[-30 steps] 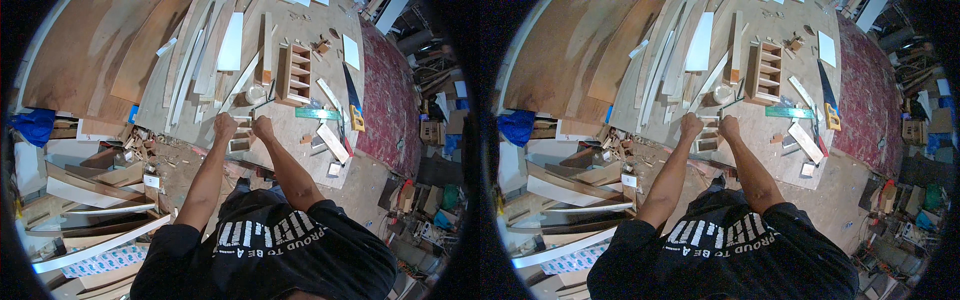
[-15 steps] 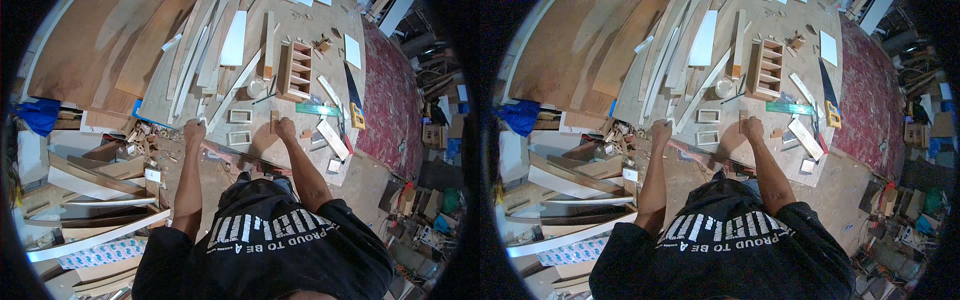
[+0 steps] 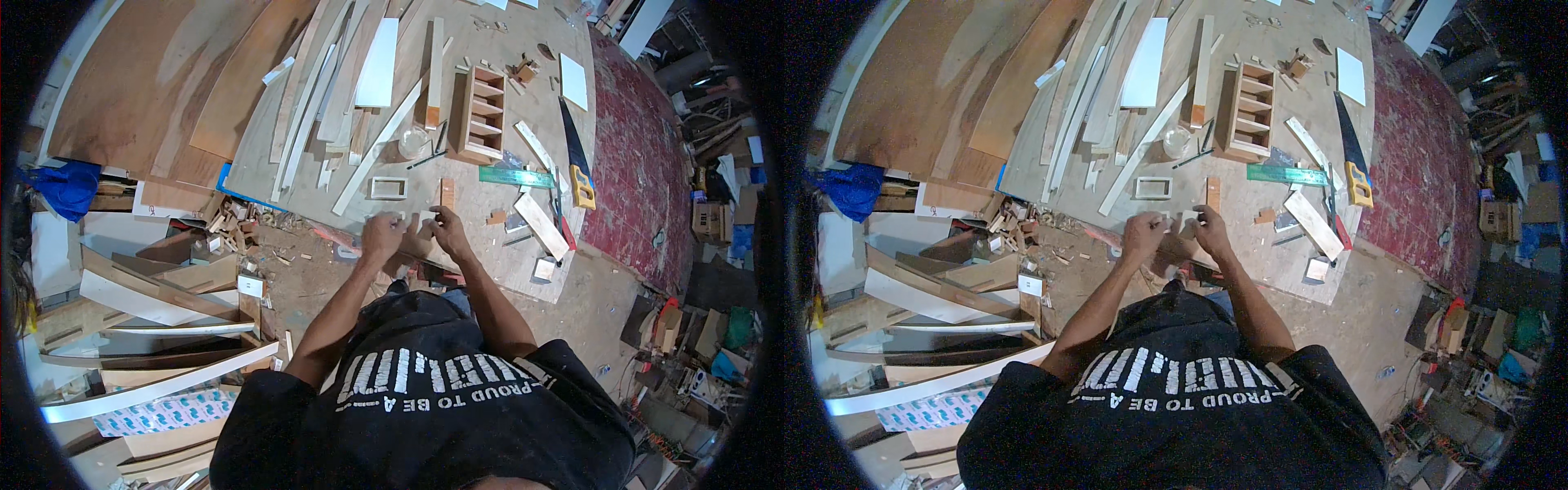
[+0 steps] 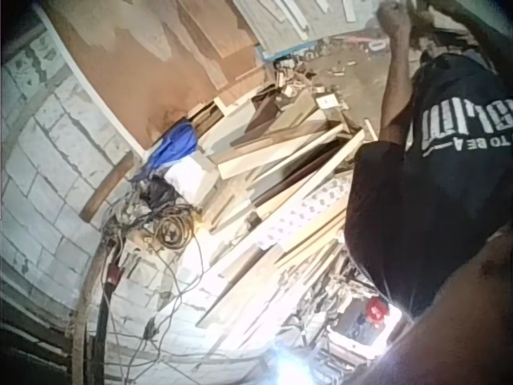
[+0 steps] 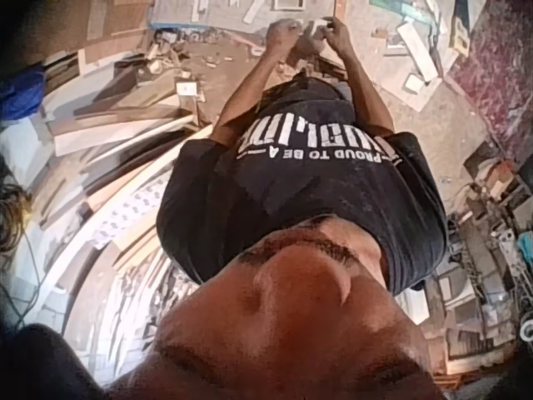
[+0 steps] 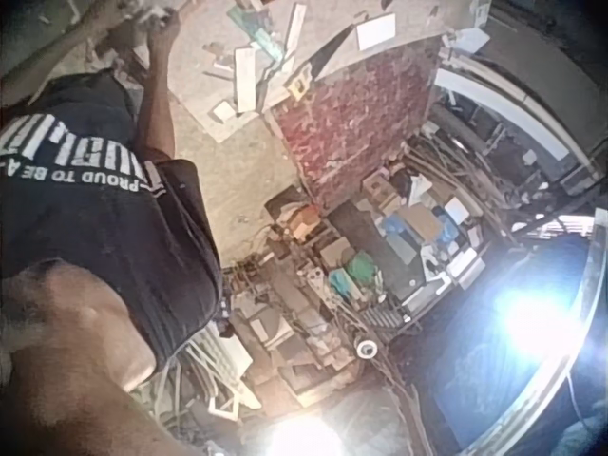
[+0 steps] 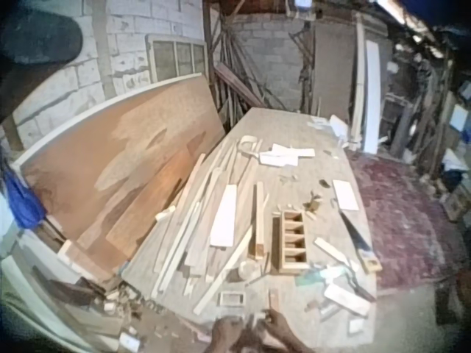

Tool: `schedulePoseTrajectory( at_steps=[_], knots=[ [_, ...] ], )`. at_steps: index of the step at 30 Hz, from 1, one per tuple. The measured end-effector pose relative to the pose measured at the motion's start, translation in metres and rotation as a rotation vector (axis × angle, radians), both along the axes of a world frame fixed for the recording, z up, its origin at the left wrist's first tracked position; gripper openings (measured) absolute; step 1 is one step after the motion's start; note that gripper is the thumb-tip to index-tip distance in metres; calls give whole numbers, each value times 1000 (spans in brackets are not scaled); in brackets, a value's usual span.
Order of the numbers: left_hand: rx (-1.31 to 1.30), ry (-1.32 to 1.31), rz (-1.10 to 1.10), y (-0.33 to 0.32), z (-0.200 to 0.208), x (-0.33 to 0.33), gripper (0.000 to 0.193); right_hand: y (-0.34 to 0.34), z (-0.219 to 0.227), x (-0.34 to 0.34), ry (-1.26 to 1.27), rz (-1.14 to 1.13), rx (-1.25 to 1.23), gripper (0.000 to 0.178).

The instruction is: Assembling a small wooden storage unit or box with internal dividers.

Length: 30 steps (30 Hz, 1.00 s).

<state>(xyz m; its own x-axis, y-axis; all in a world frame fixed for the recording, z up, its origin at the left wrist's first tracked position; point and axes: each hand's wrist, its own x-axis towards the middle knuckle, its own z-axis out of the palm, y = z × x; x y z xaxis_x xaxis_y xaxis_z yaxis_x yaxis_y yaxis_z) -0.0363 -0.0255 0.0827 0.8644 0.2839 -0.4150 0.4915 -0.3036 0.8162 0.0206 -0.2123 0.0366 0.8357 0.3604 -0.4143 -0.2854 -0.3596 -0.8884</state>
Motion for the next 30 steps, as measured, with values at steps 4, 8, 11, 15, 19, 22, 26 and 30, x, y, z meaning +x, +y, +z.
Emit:
schedulePoseTrajectory(
  at_steps=[4,8,11,15,19,22,26,30],
  knots=[
    [540,-250,-189,41,-9,21,49,1,-15,27,-410,-29,-427,26],
    [712,-279,-375,70,-12,44,60,22,-12,40,-495,-71,-544,22],
    [567,-283,-521,53,-10,61,56,22,-33,47,-556,-103,-392,21],
    [737,-200,-636,37,-16,67,65,38,-41,40,-543,-106,-396,19],
    [904,-314,-607,39,-32,65,65,54,-42,24,-461,-122,-224,20],
    [874,-242,-670,42,-34,76,65,60,-48,20,-206,-45,21,29],
    [806,-209,-713,42,-36,81,63,66,-62,11,-476,-87,-161,28],
    [805,-196,-711,43,-37,81,62,70,-61,8,-382,-94,-173,27]
  ],
)
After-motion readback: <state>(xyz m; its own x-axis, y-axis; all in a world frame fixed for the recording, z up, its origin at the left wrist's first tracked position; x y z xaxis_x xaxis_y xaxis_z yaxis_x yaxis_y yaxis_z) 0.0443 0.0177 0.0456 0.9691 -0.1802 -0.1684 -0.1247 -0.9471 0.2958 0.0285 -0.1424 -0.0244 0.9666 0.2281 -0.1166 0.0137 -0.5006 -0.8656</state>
